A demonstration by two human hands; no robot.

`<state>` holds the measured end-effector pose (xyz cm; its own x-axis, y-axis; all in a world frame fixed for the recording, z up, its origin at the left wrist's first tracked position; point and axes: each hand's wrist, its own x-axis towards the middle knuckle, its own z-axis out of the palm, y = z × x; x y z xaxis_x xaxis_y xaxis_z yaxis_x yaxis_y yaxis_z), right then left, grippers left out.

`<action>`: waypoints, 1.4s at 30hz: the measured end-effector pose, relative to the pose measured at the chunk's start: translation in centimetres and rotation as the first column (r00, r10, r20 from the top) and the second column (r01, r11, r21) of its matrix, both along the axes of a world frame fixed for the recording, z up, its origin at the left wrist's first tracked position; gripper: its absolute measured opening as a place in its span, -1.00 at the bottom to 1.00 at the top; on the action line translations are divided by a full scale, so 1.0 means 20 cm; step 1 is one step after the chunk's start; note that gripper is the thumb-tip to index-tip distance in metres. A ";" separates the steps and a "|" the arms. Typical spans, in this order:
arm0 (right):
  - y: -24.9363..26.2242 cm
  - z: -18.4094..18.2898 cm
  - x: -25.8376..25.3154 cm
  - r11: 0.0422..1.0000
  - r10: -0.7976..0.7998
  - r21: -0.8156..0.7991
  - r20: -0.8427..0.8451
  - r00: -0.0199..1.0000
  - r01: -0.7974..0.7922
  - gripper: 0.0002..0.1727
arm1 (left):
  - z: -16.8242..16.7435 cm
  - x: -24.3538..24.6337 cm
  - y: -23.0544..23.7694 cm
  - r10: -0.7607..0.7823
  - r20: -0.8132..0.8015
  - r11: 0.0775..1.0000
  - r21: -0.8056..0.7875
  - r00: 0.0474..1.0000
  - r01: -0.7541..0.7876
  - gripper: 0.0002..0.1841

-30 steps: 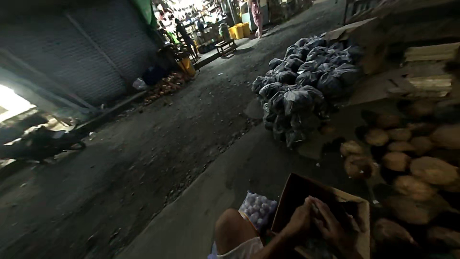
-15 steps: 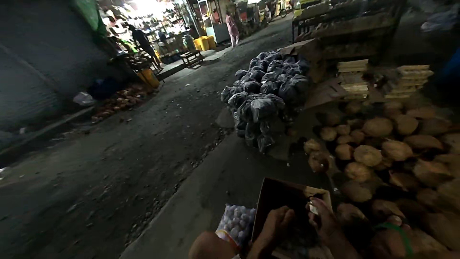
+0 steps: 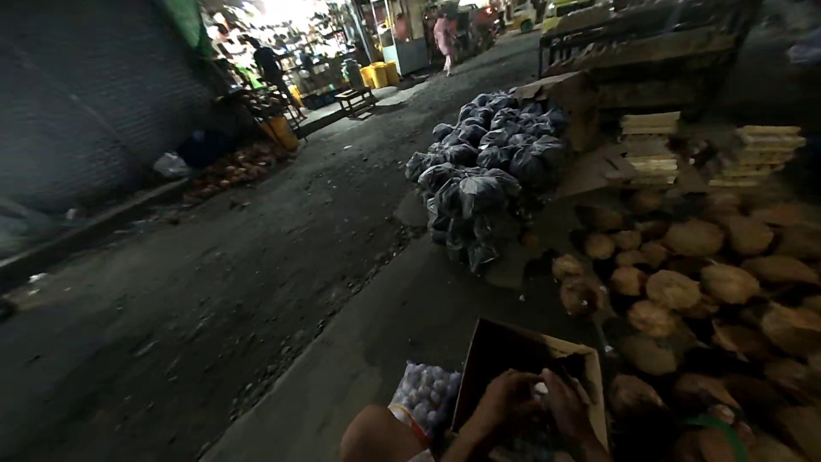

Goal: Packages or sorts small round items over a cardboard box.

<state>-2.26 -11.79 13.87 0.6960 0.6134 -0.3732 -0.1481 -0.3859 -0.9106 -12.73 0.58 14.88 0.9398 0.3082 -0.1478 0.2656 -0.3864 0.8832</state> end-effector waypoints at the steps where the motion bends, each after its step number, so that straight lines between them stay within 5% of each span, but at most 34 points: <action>1: 0.00 0.00 -0.01 1.000 0.005 -0.002 0.047 0.999 -0.005 -0.43 | 0.01 0.00 0.01 -0.023 -0.001 0.999 -0.040 1.000 0.023 -0.50; 6: -0.02 -0.01 -0.02 0.999 0.020 -0.035 0.157 0.987 -0.015 -0.45 | 0.02 -0.02 -0.01 -0.076 0.022 0.997 -0.021 0.997 0.076 -0.48; 12: 0.01 0.01 -0.03 0.975 -0.100 0.175 -0.194 0.976 0.135 -0.48 | 0.03 -0.01 0.04 -0.009 0.178 0.987 -0.157 0.984 0.038 -0.54; 19: -0.01 0.00 0.01 0.980 -0.093 0.149 -0.229 0.969 0.129 -0.44 | -0.01 -0.01 0.00 0.065 0.095 0.945 -0.326 0.993 -0.031 -0.59; 23: 0.00 -0.05 0.01 0.965 -0.093 0.206 -0.307 0.947 0.162 -0.40 | -0.08 -0.01 0.00 0.204 0.181 0.946 -0.288 0.962 -0.147 -0.73; 27: 0.01 -0.06 0.02 0.944 -0.017 0.275 -0.509 0.860 0.182 -0.39 | -0.06 0.03 -0.02 0.395 0.089 0.860 -0.386 0.914 -0.334 -0.78; 30: 0.03 -0.03 0.03 0.942 -0.034 0.254 -0.577 0.816 0.218 -0.37 | -0.10 0.03 0.03 0.433 0.013 0.888 -0.175 0.901 -0.424 -0.76; 33: 0.02 -0.02 0.06 0.979 -0.095 0.125 -0.413 0.906 0.160 -0.32 | -0.14 -0.01 0.11 0.265 -0.011 0.950 0.171 0.964 -0.260 -0.64; 36: -0.01 -0.02 0.10 0.999 0.036 -0.015 -0.147 0.989 -0.038 -0.20 | -0.06 -0.02 0.12 0.071 -0.071 0.997 -0.011 0.995 -0.071 -0.27; 42: -0.01 -0.03 0.09 0.960 0.259 0.115 -0.017 0.966 -0.255 -0.48 | -0.06 -0.01 0.01 0.241 -0.024 0.933 -0.270 0.970 -0.238 -0.52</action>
